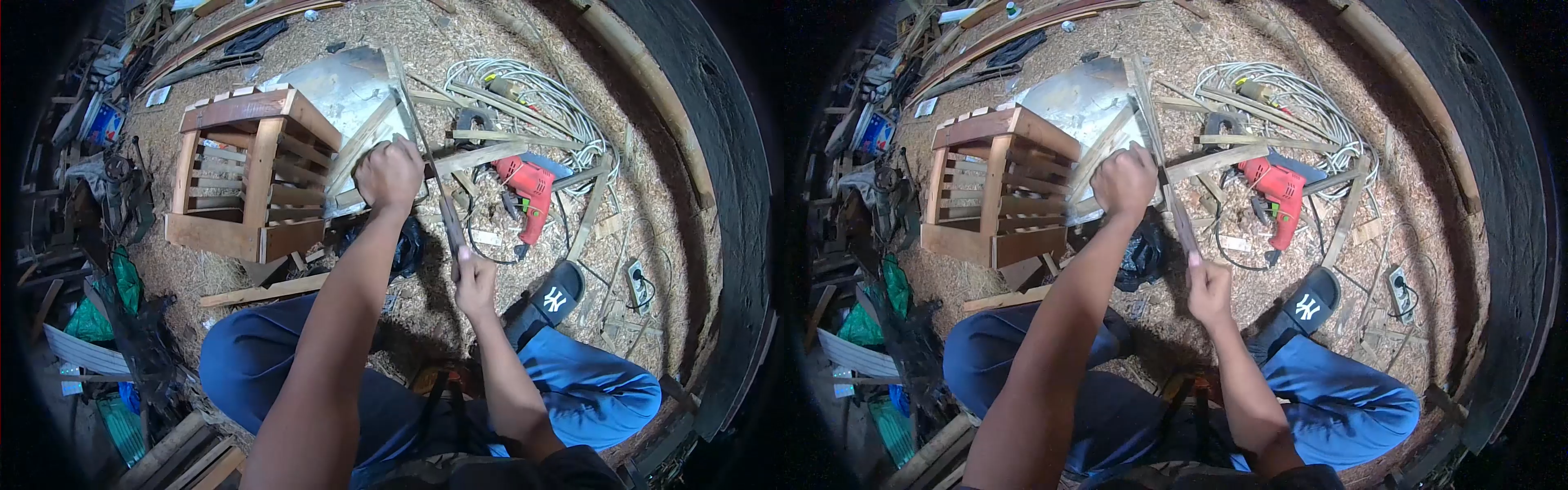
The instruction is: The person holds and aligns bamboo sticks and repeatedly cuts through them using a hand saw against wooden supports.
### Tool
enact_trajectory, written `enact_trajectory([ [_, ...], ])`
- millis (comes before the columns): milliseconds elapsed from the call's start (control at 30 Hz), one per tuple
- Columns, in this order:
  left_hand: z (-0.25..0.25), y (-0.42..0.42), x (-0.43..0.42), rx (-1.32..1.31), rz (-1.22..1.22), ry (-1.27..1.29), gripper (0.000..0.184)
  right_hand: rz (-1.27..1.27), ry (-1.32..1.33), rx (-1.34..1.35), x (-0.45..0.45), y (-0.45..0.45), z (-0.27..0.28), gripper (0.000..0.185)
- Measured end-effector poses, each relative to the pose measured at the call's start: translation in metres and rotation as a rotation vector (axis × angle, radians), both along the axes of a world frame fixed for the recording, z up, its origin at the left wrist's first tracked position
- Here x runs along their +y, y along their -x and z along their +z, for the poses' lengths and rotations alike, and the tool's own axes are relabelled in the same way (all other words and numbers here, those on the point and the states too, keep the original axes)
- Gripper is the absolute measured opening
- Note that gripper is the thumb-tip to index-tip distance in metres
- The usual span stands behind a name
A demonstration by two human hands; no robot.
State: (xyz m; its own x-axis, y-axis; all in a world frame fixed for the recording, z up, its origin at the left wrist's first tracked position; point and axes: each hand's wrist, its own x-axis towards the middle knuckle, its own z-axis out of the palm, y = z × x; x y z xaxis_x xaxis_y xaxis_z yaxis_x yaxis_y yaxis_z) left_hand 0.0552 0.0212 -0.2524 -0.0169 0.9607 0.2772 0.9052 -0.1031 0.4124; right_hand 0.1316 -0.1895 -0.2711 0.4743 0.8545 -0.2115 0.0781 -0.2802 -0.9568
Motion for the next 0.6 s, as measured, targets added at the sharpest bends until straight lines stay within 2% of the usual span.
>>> enact_trajectory([
  [67, -0.003, -0.001, 0.002, 0.0, 0.006, -0.024, 0.042, 0.077, -0.024, -0.009, -0.038, -0.004, 0.0, 0.062],
  [100, -0.004, -0.001, 0.002, 0.018, 0.013, -0.017, 0.042, 0.117, -0.02, 0.046, -0.062, -0.01, 0.002, 0.058],
  [167, -0.002, -0.002, 0.002, 0.051, 0.019, -0.018, 0.042, 0.05, -0.036, 0.171, -0.075, -0.01, 0.005, 0.058],
  [267, -0.006, 0.0, 0.003, -0.013, -0.018, -0.07, 0.042, 0.05, 0.039, 0.097, -0.039, -0.007, 0.005, 0.057],
  [400, -0.001, 0.001, 0.001, 0.007, -0.011, -0.033, 0.042, 0.064, -0.025, 0.088, 0.011, -0.007, -0.003, 0.055],
  [467, -0.005, 0.001, 0.003, -0.012, -0.009, -0.044, 0.042, 0.1, -0.029, 0.041, -0.032, -0.013, 0.0, 0.057],
  [533, -0.007, 0.0, 0.005, -0.007, -0.011, -0.036, 0.042, 0.124, -0.004, 0.144, -0.08, -0.018, 0.001, 0.057],
  [600, -0.009, 0.001, 0.001, 0.003, -0.005, -0.019, 0.041, 0.108, 0.006, 0.134, -0.076, -0.017, 0.009, 0.058],
])
